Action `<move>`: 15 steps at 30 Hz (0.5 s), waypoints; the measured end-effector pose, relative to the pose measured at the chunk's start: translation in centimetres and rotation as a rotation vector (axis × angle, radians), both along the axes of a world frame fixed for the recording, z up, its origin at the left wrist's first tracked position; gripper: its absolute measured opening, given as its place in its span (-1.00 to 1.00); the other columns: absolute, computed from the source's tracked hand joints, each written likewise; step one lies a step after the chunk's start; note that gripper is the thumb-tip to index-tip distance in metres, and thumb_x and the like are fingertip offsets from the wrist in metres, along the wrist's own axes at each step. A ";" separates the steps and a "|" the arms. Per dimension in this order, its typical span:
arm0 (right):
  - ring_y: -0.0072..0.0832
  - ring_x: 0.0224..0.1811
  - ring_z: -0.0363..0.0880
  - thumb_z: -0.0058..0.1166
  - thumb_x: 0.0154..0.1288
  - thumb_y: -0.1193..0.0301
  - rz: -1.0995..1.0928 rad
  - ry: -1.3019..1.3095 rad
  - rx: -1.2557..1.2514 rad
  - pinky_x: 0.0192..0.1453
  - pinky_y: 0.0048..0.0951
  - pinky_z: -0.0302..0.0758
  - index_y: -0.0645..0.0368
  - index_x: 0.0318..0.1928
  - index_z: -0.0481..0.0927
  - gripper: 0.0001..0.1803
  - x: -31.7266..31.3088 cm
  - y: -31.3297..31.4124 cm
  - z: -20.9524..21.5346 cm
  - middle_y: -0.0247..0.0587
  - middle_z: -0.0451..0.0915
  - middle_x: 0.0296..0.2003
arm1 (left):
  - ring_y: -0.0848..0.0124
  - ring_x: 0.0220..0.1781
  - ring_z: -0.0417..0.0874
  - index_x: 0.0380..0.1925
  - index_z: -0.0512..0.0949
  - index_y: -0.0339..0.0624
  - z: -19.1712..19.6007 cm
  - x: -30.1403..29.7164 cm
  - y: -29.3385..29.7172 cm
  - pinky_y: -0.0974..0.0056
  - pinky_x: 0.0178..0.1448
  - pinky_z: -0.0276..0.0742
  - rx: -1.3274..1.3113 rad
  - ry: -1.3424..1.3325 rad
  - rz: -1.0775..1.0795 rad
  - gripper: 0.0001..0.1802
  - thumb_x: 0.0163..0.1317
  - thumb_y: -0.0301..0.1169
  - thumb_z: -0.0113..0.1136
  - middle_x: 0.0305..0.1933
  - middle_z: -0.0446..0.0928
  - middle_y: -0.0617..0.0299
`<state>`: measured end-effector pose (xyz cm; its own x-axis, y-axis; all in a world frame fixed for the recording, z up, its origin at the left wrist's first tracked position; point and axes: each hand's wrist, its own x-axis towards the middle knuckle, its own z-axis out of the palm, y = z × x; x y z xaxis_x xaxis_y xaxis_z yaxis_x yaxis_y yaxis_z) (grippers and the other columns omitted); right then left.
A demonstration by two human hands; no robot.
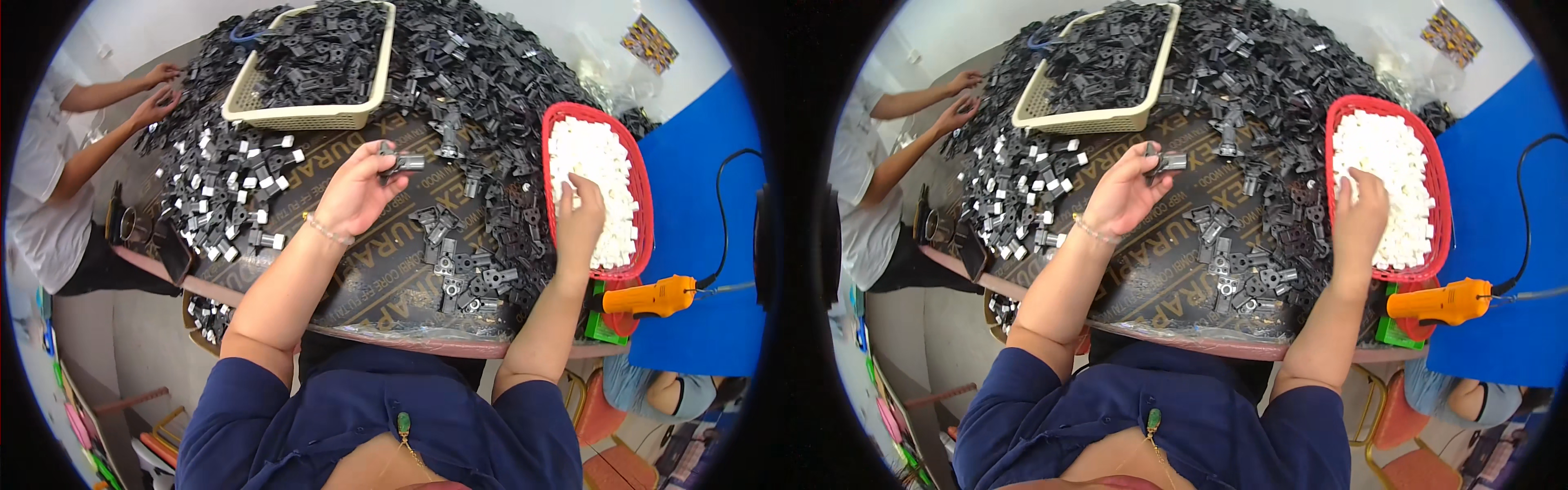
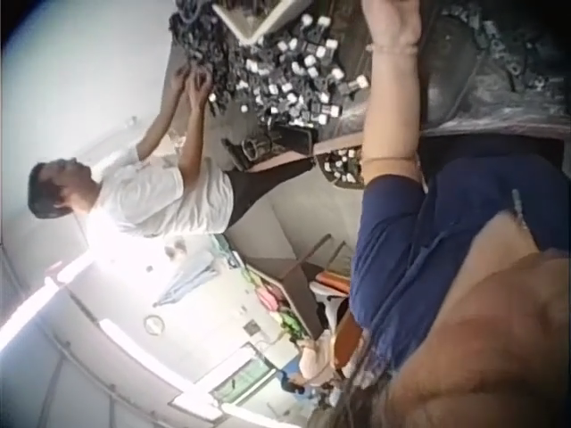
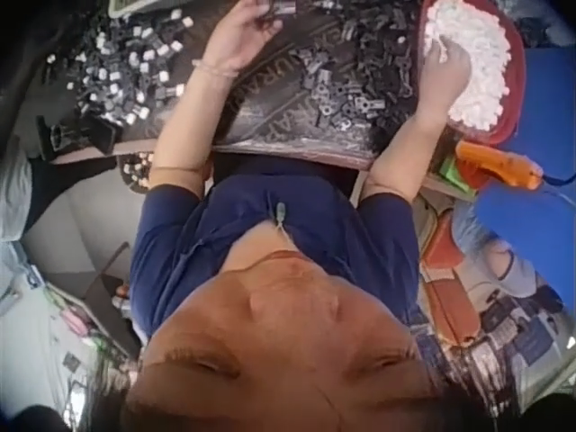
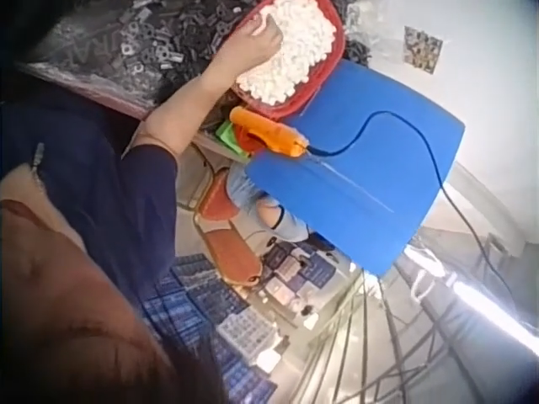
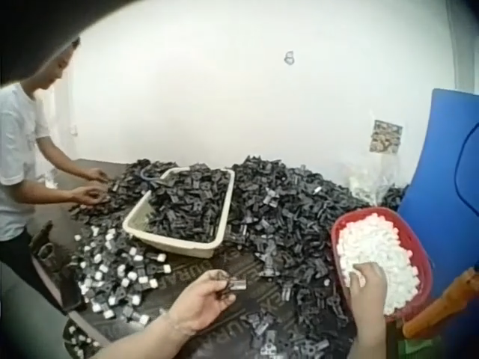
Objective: Assembling small white plastic inserts into larger black plastic housings at a factory workbench.
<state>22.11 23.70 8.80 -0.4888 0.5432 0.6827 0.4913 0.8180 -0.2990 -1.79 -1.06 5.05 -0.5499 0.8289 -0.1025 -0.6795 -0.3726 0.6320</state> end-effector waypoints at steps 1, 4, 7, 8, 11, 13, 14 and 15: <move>-0.07 -0.14 0.63 0.16 0.33 0.51 0.028 0.002 -0.022 0.02 -0.25 0.54 0.33 -0.13 0.65 -0.84 -0.2 -0.6 -0.2 0.03 0.66 -0.20 | 0.27 -0.04 0.67 -0.05 0.45 -0.13 -1.0 0.2 0.2 0.23 0.01 0.62 -0.001 -0.001 -0.024 -0.81 0.37 -0.55 0.09 0.00 0.59 0.07; -0.12 -0.19 0.64 0.16 0.32 0.52 0.186 0.003 -0.086 -0.04 -0.27 0.55 0.29 -0.15 0.66 -0.87 -1.9 -2.1 -0.9 0.00 0.66 -0.25 | 0.27 -0.01 0.71 -0.02 0.44 -0.12 -2.5 0.5 0.5 0.27 -0.04 0.63 -0.168 -0.003 0.044 -0.80 0.39 -0.50 0.12 -0.01 0.62 0.08; -0.06 -0.09 0.64 0.22 0.29 0.46 0.230 -0.155 -0.189 0.02 -0.22 0.55 0.27 -0.08 0.65 -0.78 -3.3 -3.8 -2.4 0.03 0.66 -0.17 | 0.31 -0.05 0.71 -0.03 0.44 -0.10 -4.2 0.1 0.4 0.30 -0.10 0.60 -0.165 0.115 0.006 -0.81 0.39 -0.49 0.14 -0.07 0.64 0.11; -0.06 -0.09 0.64 0.22 0.29 0.46 0.224 -0.156 -0.191 0.02 -0.22 0.55 0.27 -0.08 0.65 -0.78 -3.4 -4.2 -2.5 0.03 0.66 -0.17 | 0.37 -0.09 0.70 -0.01 0.45 -0.10 -4.1 0.4 0.5 0.35 -0.14 0.54 -0.178 0.158 0.015 -0.79 0.38 -0.50 0.14 -0.12 0.64 0.16; 0.00 0.03 0.59 0.32 0.22 0.40 0.162 -0.397 -0.255 0.14 -0.16 0.52 0.24 0.10 0.58 -0.56 -3.3 -4.9 -2.9 0.10 0.62 -0.04 | 0.42 -0.16 0.67 0.08 0.48 -0.12 -4.3 0.4 0.4 0.37 -0.15 0.50 -0.149 0.189 0.012 -0.70 0.36 -0.51 0.16 -0.13 0.64 0.20; 0.10 0.12 0.53 0.41 0.12 0.37 0.195 -0.445 -0.369 0.25 -0.11 0.46 0.22 0.25 0.47 -0.33 -3.2 -4.5 -3.1 0.17 0.55 0.07 | 0.43 -0.17 0.66 0.13 0.47 -0.13 -4.1 0.6 0.4 0.38 -0.14 0.49 -0.133 0.173 -0.009 -0.65 0.36 -0.52 0.16 -0.13 0.63 0.21; -0.04 0.08 0.58 0.43 0.11 0.39 0.214 -0.426 -0.387 0.22 -0.18 0.51 0.22 0.29 0.44 -0.27 -3.2 -4.0 -3.2 0.12 0.55 0.09 | 0.44 -0.19 0.65 0.18 0.47 -0.14 -4.0 0.8 0.7 0.39 -0.14 0.48 -0.113 0.157 -0.025 -0.61 0.35 -0.52 0.16 -0.13 0.63 0.23; -0.04 0.08 0.58 0.43 0.11 0.39 0.195 -0.426 -0.386 0.22 -0.18 0.51 0.22 0.29 0.44 -0.27 -3.1 -3.8 -3.2 0.12 0.55 0.09 | 0.44 -0.19 0.65 0.18 0.47 -0.14 -3.8 0.9 0.8 0.39 -0.14 0.48 -0.106 0.155 -0.042 -0.61 0.35 -0.52 0.16 -0.13 0.63 0.23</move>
<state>18.97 19.91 5.56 -0.7913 0.5854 0.1764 0.4850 0.7767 -0.4019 -0.86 -0.23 1.21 -0.5310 0.8405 -0.1075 -0.5846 -0.2716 0.7645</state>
